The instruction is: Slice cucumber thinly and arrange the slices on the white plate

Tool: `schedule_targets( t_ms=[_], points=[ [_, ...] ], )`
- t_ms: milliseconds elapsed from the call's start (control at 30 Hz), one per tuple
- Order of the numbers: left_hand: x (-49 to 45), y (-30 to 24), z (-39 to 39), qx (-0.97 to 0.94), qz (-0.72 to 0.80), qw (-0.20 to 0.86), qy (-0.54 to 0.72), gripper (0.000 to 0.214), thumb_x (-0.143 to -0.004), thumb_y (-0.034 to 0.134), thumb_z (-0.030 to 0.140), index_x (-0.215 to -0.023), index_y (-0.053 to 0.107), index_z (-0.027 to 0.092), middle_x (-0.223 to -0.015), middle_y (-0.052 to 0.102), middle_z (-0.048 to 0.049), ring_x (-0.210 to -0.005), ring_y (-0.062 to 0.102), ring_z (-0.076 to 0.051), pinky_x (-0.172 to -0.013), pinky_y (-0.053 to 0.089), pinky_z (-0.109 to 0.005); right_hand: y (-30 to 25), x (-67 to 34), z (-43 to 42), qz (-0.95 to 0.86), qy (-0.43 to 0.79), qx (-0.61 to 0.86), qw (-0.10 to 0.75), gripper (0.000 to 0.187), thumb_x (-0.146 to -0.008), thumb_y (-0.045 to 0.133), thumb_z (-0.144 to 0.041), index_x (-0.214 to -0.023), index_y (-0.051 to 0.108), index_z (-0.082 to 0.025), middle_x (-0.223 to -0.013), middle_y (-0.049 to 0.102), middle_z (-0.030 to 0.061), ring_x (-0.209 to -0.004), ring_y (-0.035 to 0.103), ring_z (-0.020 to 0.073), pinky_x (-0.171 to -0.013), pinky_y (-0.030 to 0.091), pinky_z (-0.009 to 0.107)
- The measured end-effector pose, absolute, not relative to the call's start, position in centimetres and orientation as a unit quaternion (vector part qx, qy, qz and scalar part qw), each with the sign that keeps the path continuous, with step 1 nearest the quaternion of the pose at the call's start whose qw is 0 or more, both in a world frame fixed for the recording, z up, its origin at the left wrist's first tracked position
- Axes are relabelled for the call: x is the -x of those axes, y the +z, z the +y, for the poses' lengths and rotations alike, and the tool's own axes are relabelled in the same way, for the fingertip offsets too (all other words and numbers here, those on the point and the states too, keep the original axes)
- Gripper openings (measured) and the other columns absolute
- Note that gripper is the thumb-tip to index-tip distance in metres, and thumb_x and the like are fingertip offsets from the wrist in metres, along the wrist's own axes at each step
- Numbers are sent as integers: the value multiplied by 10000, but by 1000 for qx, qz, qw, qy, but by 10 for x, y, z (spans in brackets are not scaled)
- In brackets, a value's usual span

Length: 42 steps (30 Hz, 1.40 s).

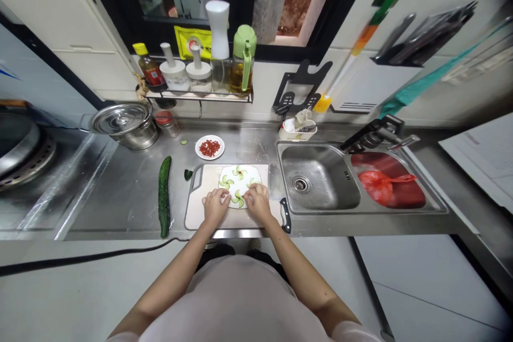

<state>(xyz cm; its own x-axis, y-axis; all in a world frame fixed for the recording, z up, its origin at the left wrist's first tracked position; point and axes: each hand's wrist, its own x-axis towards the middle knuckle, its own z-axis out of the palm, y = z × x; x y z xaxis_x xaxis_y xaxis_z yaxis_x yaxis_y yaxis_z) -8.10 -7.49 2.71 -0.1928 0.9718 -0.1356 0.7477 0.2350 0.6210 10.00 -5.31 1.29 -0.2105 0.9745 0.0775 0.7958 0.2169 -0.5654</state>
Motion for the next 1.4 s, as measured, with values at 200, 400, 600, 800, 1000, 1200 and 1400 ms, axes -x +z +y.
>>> schedule_targets(
  t_ms=[200,400,600,800,1000,1200,1400],
  points=[
    [72,25,-72,-612,729,246,184,199,-881,544,360,-995,673,259,-941,676,-36,-964,568,-228,-859,328,-365,4,-94,-53,-776,181,571,197,186,-915,524,-275,-838,681,-210,-1192,529,98,-1158,361,275,-987,312,430],
    [65,23,-70,-615,732,243,164,206,-893,535,379,-994,665,256,-957,676,-42,-973,556,-234,-859,307,-370,2,-92,-53,-787,173,563,183,171,-917,527,-261,-844,672,-208,-1214,526,92,-1168,350,269,-992,303,425],
    [62,22,-66,-616,732,250,148,203,-888,547,381,-1003,657,255,-965,673,-45,-990,540,-238,-870,291,-374,3,-90,-52,-791,178,561,169,184,-925,514,-256,-847,674,-207,-1215,524,92,-1175,333,266,-995,294,427],
    [61,23,-63,-617,731,253,147,201,-883,552,381,-995,658,251,-975,669,-51,-987,533,-240,-864,286,-379,2,-89,-51,-790,181,559,175,184,-921,513,-247,-825,664,-203,-1215,522,91,-1176,335,270,-989,300,430],
    [60,20,-62,-620,729,255,140,210,-876,563,387,-1013,656,257,-977,660,-51,-987,525,-246,-868,284,-381,1,-90,-50,-794,178,555,173,198,-921,510,-255,-817,669,-202,-1199,526,94,-1165,340,270,-974,309,430],
    [58,19,-61,-625,728,252,124,210,-875,565,387,-1008,659,254,-972,653,-53,-998,522,-253,-866,284,-384,0,-92,-49,-797,178,552,165,202,-922,512,-262,-819,674,-198,-1201,520,93,-1170,333,268,-976,307,430],
    [57,19,-61,-625,729,250,124,213,-876,561,391,-1004,658,250,-978,661,-56,-994,524,-255,-863,283,-389,1,-91,-47,-791,186,560,162,151,-895,557,-256,-830,682,-202,-1195,522,94,-1170,331,273,-984,307,435]
  ],
)
